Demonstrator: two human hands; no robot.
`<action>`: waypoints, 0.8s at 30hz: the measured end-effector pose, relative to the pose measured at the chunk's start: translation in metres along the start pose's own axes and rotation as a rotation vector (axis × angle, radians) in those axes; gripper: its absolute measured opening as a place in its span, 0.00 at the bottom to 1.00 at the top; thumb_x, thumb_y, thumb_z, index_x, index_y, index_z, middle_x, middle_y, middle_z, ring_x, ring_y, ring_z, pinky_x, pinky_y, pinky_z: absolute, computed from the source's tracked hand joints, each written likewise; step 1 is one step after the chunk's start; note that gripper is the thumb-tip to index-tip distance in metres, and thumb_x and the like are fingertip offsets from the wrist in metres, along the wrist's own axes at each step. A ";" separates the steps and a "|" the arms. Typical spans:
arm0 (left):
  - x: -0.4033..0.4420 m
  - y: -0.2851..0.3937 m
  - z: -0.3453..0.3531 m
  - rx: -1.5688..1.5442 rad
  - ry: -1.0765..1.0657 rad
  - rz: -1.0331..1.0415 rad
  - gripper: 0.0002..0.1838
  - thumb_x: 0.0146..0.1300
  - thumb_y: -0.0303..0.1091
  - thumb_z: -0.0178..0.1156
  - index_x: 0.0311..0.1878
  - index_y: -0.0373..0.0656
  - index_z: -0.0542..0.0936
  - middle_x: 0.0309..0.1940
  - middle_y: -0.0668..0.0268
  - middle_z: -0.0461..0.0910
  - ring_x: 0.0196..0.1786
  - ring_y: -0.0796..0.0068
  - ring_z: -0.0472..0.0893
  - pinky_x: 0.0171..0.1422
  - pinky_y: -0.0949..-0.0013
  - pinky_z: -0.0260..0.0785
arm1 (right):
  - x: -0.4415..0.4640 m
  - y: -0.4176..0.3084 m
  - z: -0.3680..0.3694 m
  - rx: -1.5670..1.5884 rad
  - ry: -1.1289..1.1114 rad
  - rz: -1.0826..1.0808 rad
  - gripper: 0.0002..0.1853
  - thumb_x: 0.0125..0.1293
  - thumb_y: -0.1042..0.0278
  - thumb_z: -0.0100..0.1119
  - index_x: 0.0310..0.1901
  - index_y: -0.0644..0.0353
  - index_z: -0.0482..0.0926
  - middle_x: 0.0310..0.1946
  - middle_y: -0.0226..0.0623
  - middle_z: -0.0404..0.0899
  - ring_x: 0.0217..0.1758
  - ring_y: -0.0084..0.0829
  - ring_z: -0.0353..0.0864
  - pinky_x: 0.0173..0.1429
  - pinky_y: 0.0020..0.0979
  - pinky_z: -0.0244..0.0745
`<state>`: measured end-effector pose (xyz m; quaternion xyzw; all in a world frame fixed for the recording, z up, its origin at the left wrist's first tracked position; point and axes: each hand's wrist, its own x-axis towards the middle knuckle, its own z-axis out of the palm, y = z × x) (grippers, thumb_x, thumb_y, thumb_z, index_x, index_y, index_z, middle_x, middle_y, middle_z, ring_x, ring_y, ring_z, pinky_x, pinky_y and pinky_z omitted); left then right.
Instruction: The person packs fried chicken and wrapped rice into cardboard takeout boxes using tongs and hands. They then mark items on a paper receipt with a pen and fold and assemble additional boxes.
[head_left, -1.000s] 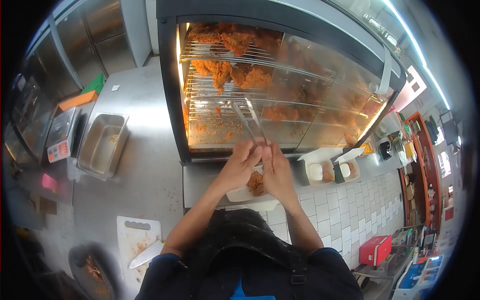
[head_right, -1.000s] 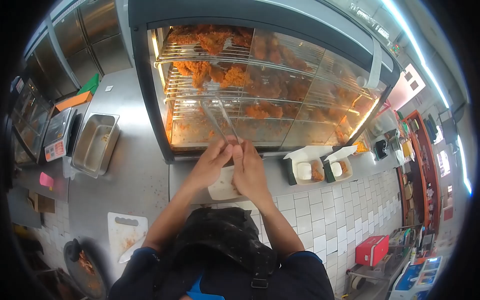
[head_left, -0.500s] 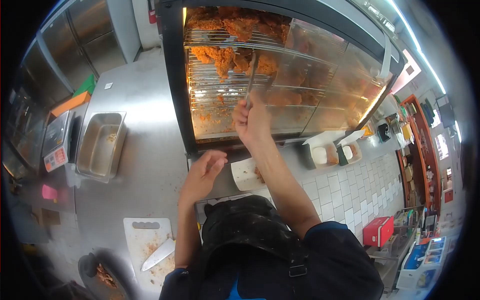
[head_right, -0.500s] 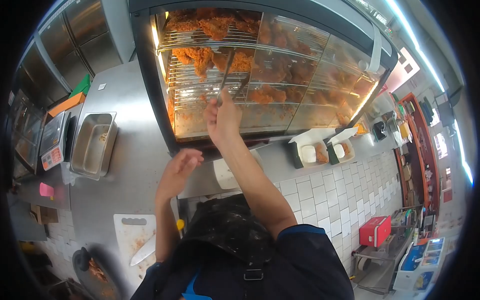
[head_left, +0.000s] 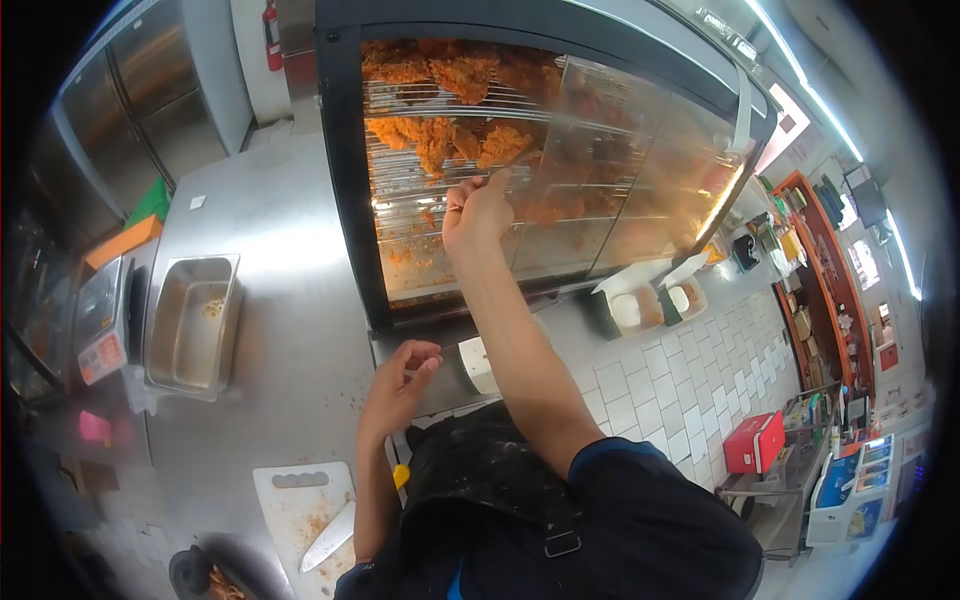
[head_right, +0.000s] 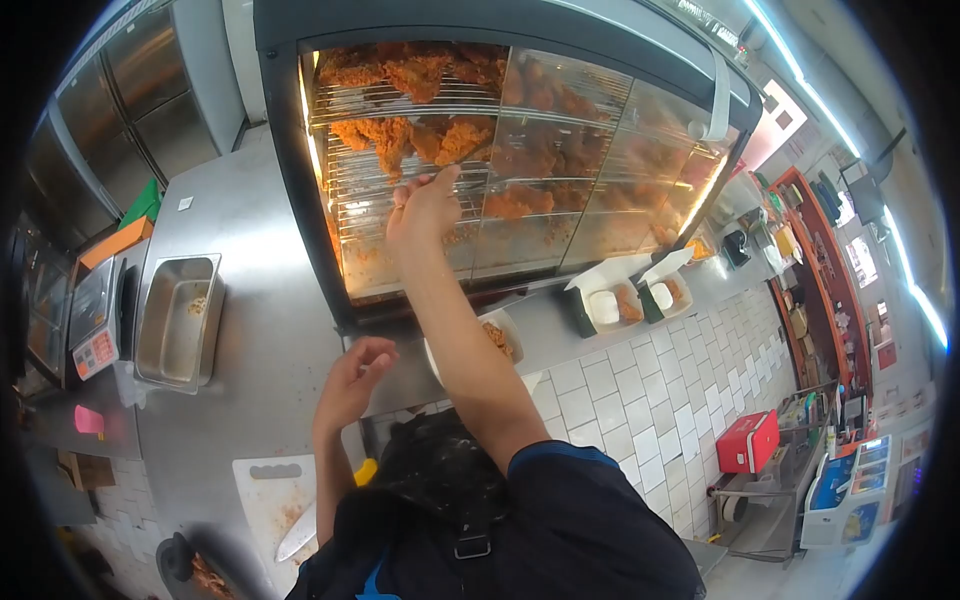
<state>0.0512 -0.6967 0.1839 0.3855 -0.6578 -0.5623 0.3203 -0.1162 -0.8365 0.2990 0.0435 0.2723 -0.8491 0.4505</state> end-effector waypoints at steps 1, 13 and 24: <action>0.000 0.000 -0.001 0.007 0.000 -0.013 0.14 0.71 0.36 0.56 0.54 0.37 0.77 0.44 0.63 0.83 0.47 0.74 0.80 0.49 0.69 0.71 | 0.009 0.004 -0.003 -0.019 -0.055 0.028 0.18 0.79 0.54 0.46 0.34 0.60 0.63 0.24 0.27 0.63 0.19 0.20 0.55 0.23 0.26 0.52; -0.003 -0.001 -0.004 0.045 -0.086 -0.066 0.14 0.72 0.36 0.56 0.54 0.37 0.77 0.44 0.60 0.83 0.47 0.70 0.80 0.48 0.68 0.72 | -0.046 0.003 -0.029 -0.535 -0.385 0.315 0.17 0.77 0.52 0.50 0.36 0.57 0.63 0.24 0.27 0.63 0.19 0.16 0.55 0.17 0.19 0.47; 0.002 -0.012 -0.002 0.035 -0.090 -0.068 0.15 0.71 0.38 0.57 0.54 0.37 0.77 0.44 0.61 0.83 0.47 0.71 0.80 0.48 0.68 0.72 | 0.026 -0.010 -0.011 -0.476 -0.486 0.744 0.18 0.77 0.51 0.49 0.38 0.57 0.63 0.24 0.29 0.64 0.19 0.16 0.56 0.18 0.18 0.48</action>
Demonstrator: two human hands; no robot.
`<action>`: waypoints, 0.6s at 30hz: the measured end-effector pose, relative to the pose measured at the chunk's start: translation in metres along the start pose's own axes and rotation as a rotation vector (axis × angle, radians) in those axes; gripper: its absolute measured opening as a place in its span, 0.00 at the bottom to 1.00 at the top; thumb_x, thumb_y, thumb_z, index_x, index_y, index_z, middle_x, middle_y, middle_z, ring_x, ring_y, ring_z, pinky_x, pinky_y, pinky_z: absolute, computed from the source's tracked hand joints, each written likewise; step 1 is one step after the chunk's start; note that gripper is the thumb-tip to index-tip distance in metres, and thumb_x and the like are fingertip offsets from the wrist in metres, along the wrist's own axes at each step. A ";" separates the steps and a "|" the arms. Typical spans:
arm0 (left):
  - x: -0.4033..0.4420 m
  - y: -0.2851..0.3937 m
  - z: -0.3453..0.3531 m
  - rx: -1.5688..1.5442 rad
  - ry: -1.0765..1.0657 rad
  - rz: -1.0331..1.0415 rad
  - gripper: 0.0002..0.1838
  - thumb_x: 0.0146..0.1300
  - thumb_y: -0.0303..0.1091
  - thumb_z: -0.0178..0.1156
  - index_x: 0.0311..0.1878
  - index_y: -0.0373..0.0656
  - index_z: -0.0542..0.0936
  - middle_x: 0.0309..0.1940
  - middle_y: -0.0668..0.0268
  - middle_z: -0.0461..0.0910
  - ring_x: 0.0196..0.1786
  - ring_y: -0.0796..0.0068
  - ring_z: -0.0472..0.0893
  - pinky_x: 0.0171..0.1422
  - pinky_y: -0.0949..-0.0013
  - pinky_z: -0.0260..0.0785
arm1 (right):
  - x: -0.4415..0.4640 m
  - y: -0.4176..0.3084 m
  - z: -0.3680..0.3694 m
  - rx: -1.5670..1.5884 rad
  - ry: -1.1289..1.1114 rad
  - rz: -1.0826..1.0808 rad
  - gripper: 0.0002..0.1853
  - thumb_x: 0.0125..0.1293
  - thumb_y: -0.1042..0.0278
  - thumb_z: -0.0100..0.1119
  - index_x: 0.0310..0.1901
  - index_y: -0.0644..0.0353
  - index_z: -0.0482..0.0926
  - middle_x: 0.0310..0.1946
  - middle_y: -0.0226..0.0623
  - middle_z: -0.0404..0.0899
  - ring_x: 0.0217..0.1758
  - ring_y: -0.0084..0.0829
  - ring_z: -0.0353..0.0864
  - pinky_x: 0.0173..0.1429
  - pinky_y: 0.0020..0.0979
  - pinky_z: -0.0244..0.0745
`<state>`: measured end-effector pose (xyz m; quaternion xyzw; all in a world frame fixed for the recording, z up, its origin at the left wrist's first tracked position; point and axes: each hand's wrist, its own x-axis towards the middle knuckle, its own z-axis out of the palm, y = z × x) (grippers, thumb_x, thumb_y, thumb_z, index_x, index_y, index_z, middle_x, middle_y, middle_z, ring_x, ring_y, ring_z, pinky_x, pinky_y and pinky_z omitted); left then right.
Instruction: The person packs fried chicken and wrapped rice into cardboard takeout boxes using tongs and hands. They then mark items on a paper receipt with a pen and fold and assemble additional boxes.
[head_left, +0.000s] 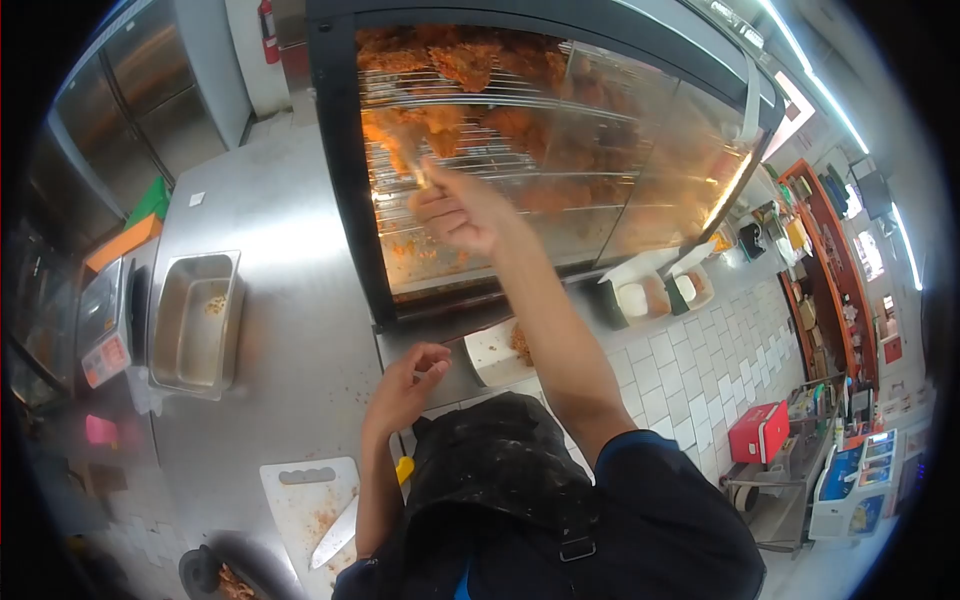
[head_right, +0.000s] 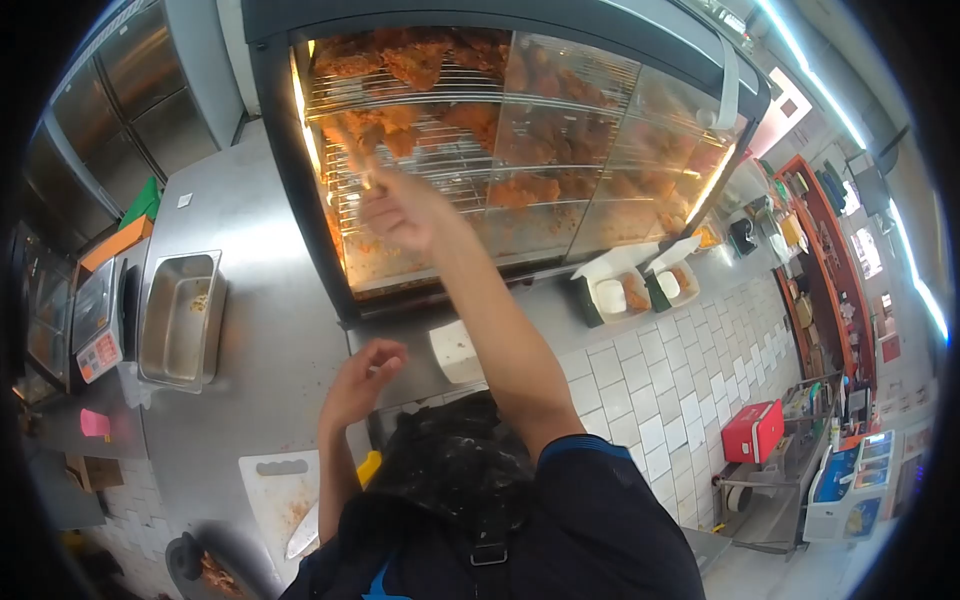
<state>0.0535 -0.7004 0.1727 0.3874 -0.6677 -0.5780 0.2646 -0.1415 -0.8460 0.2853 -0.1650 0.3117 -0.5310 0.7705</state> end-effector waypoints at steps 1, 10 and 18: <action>0.000 -0.003 0.003 -0.015 -0.002 0.007 0.15 0.72 0.38 0.57 0.54 0.37 0.77 0.44 0.61 0.83 0.47 0.72 0.80 0.48 0.68 0.72 | 0.004 0.005 -0.004 0.037 -0.171 0.266 0.16 0.77 0.52 0.49 0.38 0.56 0.63 0.24 0.29 0.64 0.19 0.16 0.57 0.18 0.18 0.49; -0.015 -0.015 -0.001 -0.011 0.022 -0.060 0.16 0.72 0.39 0.57 0.54 0.37 0.77 0.44 0.60 0.83 0.47 0.70 0.80 0.50 0.67 0.72 | -0.053 0.026 -0.004 0.149 0.250 -0.406 0.16 0.77 0.56 0.49 0.35 0.57 0.63 0.25 0.29 0.64 0.21 0.18 0.60 0.19 0.19 0.54; -0.012 -0.017 -0.006 0.028 0.011 -0.050 0.16 0.72 0.39 0.57 0.54 0.37 0.77 0.43 0.61 0.82 0.46 0.70 0.79 0.50 0.66 0.72 | -0.008 -0.006 -0.023 0.669 0.011 -0.668 0.14 0.77 0.59 0.51 0.35 0.58 0.65 0.27 0.28 0.61 0.25 0.20 0.63 0.24 0.17 0.64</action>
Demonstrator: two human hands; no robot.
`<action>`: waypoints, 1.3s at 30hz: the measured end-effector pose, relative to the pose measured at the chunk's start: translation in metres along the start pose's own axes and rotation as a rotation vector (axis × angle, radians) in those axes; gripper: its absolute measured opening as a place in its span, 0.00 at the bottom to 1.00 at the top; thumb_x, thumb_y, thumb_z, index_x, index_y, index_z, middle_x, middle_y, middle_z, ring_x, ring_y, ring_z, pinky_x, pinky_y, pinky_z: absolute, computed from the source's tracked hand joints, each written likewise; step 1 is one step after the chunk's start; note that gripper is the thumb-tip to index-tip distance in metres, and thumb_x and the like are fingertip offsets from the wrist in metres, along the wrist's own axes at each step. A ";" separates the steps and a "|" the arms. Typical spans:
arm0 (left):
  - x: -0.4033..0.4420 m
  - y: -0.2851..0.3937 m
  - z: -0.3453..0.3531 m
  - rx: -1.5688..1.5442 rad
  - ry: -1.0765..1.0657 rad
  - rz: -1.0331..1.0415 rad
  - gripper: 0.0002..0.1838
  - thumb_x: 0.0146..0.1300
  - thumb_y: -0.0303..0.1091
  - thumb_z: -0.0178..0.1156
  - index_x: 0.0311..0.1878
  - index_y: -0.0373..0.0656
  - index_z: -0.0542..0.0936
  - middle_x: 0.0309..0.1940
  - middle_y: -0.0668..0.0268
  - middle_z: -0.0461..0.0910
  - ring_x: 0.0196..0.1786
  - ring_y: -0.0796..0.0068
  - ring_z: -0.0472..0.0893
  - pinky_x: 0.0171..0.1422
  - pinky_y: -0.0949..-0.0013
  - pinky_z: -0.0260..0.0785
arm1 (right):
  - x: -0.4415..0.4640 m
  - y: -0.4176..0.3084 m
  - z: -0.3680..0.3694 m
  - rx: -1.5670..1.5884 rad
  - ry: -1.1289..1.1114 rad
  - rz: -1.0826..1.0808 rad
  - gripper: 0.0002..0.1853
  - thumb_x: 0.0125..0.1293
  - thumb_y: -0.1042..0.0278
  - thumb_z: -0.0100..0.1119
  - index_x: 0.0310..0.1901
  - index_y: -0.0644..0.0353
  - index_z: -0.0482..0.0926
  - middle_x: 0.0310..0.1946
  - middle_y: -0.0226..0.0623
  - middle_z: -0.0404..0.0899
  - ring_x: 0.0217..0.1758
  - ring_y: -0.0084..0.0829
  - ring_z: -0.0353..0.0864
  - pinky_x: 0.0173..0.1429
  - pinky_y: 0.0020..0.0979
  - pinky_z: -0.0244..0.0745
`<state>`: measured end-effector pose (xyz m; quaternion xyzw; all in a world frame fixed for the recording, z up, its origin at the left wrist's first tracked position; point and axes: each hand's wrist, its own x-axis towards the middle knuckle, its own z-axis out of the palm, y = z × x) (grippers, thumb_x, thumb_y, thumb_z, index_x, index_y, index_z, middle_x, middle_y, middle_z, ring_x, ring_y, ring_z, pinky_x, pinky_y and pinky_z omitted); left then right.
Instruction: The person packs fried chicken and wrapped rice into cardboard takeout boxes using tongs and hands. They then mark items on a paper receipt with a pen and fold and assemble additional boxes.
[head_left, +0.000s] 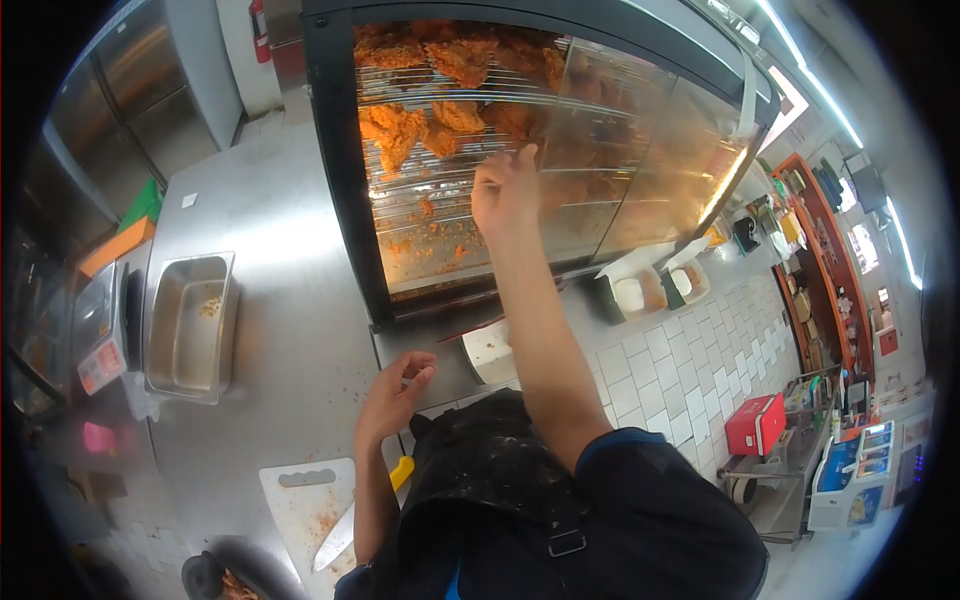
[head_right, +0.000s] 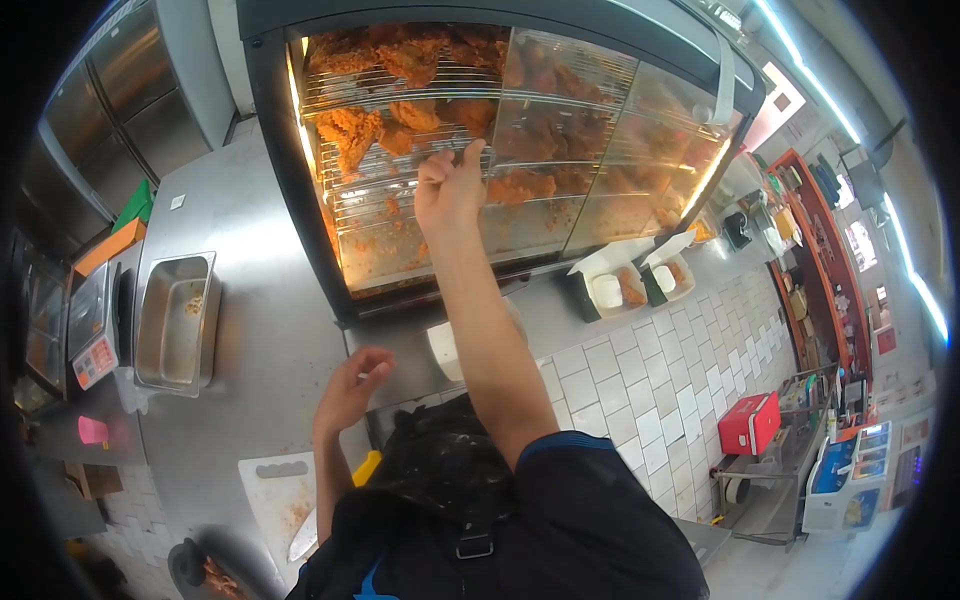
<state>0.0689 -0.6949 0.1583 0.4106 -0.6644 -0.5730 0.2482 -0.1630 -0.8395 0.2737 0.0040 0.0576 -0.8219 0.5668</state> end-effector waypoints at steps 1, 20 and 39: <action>0.000 0.000 -0.002 0.017 0.022 0.001 0.16 0.72 0.39 0.57 0.53 0.38 0.77 0.42 0.61 0.82 0.46 0.70 0.79 0.50 0.66 0.72 | 0.010 0.001 0.001 0.012 -0.033 -0.053 0.12 0.77 0.61 0.50 0.36 0.59 0.66 0.27 0.29 0.63 0.25 0.20 0.63 0.25 0.18 0.65; -0.022 -0.019 0.005 -0.006 0.048 -0.080 0.16 0.72 0.41 0.56 0.54 0.39 0.78 0.46 0.57 0.84 0.48 0.65 0.82 0.54 0.64 0.73 | -0.122 0.002 -0.035 -1.448 -0.121 0.046 0.18 0.72 0.73 0.47 0.62 0.57 0.68 0.15 0.32 0.67 0.13 0.24 0.66 0.17 0.28 0.59; -0.006 -0.037 0.066 -0.018 -0.270 -0.299 0.15 0.70 0.36 0.57 0.53 0.37 0.77 0.44 0.61 0.84 0.48 0.72 0.82 0.55 0.69 0.70 | -0.232 -0.270 -0.113 -2.886 -0.510 -0.148 0.36 0.61 0.76 0.55 0.72 0.48 0.62 0.31 0.39 0.75 0.26 0.42 0.80 0.29 0.39 0.78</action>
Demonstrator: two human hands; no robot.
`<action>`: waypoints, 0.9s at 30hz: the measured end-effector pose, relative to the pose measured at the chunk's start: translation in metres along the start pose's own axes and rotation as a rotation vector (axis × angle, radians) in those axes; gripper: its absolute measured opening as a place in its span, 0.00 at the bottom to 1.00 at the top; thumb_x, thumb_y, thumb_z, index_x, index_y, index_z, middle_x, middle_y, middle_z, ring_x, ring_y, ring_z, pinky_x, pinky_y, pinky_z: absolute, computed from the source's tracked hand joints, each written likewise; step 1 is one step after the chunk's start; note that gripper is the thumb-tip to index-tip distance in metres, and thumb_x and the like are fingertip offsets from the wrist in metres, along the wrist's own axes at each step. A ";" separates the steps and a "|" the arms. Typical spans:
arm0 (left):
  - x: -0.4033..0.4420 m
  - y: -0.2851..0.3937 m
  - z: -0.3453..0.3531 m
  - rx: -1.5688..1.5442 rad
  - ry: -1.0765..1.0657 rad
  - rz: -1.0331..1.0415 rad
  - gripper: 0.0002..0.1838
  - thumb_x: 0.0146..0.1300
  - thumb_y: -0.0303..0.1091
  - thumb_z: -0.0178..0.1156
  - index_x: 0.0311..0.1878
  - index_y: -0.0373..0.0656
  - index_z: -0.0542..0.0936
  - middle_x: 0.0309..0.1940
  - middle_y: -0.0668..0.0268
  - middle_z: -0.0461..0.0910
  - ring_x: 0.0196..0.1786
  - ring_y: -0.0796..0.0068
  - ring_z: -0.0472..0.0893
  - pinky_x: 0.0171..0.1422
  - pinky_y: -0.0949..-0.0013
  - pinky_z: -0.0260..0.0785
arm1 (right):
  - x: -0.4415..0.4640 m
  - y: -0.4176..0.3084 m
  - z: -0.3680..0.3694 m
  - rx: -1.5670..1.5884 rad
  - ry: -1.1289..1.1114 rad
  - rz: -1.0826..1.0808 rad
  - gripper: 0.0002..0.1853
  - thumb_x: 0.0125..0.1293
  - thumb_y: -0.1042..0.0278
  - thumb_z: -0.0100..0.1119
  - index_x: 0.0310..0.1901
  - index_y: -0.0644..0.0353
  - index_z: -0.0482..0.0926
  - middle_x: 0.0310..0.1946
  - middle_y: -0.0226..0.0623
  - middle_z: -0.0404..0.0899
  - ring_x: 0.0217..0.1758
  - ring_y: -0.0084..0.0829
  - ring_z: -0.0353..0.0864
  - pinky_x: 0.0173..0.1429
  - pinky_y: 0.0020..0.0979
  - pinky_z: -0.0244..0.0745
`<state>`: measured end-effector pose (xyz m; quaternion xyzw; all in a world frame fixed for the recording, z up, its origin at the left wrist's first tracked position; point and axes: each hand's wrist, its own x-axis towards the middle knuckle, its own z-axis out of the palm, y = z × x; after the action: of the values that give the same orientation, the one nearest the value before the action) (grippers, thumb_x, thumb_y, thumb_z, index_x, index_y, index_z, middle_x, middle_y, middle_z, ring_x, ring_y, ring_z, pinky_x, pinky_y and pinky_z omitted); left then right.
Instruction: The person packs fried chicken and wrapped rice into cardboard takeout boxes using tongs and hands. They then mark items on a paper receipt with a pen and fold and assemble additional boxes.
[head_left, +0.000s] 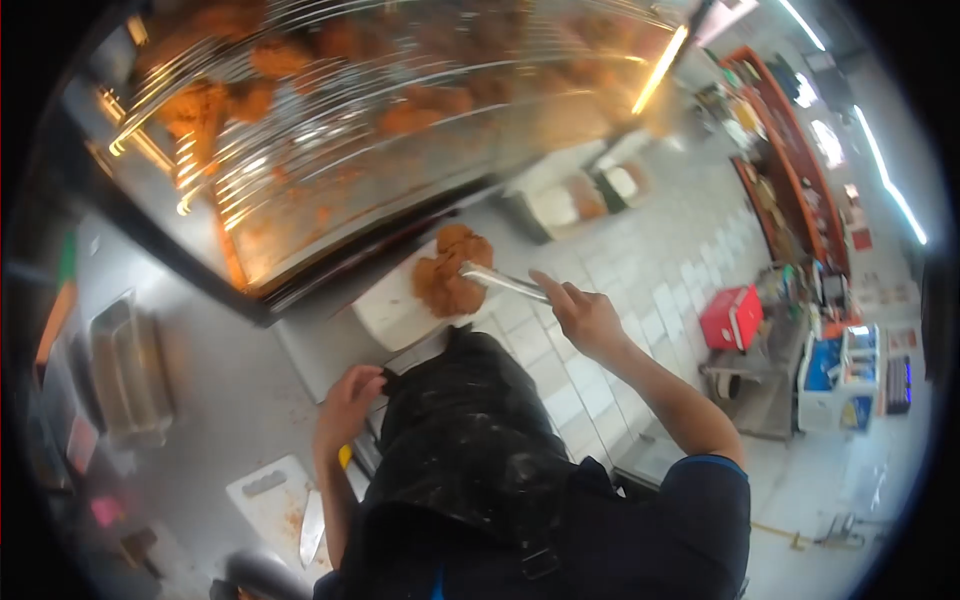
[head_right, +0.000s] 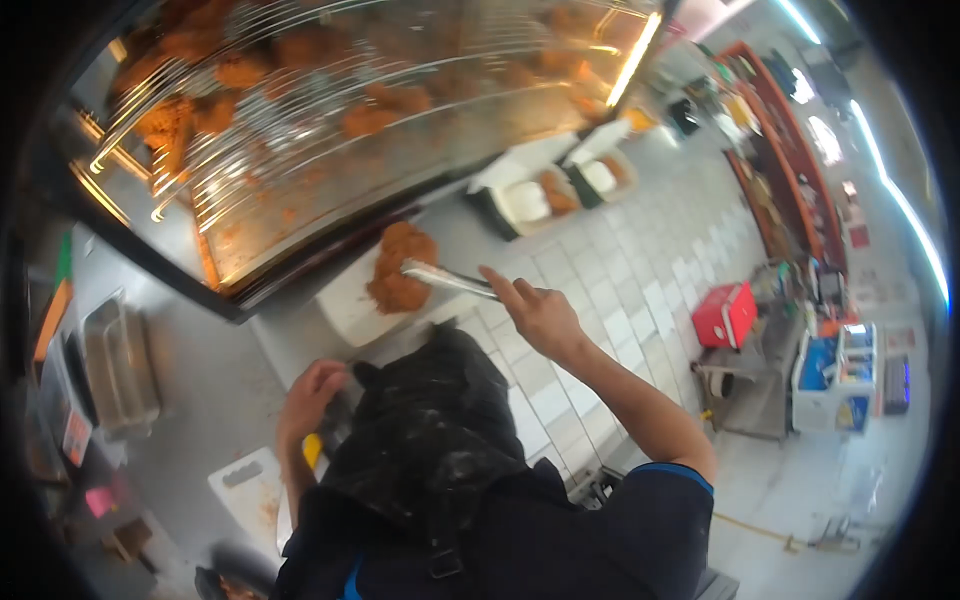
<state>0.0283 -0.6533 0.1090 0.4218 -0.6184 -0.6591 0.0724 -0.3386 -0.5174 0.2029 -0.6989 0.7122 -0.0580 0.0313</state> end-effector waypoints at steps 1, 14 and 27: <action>0.004 -0.001 0.005 -0.017 0.030 -0.026 0.14 0.70 0.36 0.57 0.53 0.37 0.77 0.44 0.61 0.84 0.48 0.73 0.81 0.55 0.69 0.70 | -0.019 0.023 0.001 0.000 -0.004 0.122 0.35 0.62 0.75 0.55 0.73 0.46 0.61 0.33 0.40 0.78 0.27 0.43 0.81 0.30 0.41 0.78; 0.160 0.116 0.197 0.209 -0.257 0.238 0.16 0.70 0.40 0.57 0.52 0.38 0.78 0.43 0.57 0.83 0.46 0.64 0.83 0.53 0.64 0.73 | -0.015 0.369 -0.078 -0.608 -0.106 0.256 0.27 0.66 0.74 0.51 0.67 0.43 0.68 0.27 0.39 0.80 0.27 0.42 0.82 0.31 0.44 0.77; 0.319 0.178 0.411 -0.085 -0.112 0.100 0.26 0.71 0.41 0.57 0.64 0.33 0.65 0.43 0.54 0.82 0.41 0.66 0.83 0.50 0.65 0.73 | 0.088 0.418 -0.050 -0.361 -0.143 -0.363 0.07 0.58 0.69 0.63 0.37 0.55 0.87 0.31 0.37 0.84 0.36 0.36 0.86 0.36 0.35 0.80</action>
<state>-0.5153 -0.5804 0.0669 0.3494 -0.6131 -0.7030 0.0881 -0.7609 -0.5967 0.2030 -0.8117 0.5700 0.1148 -0.0545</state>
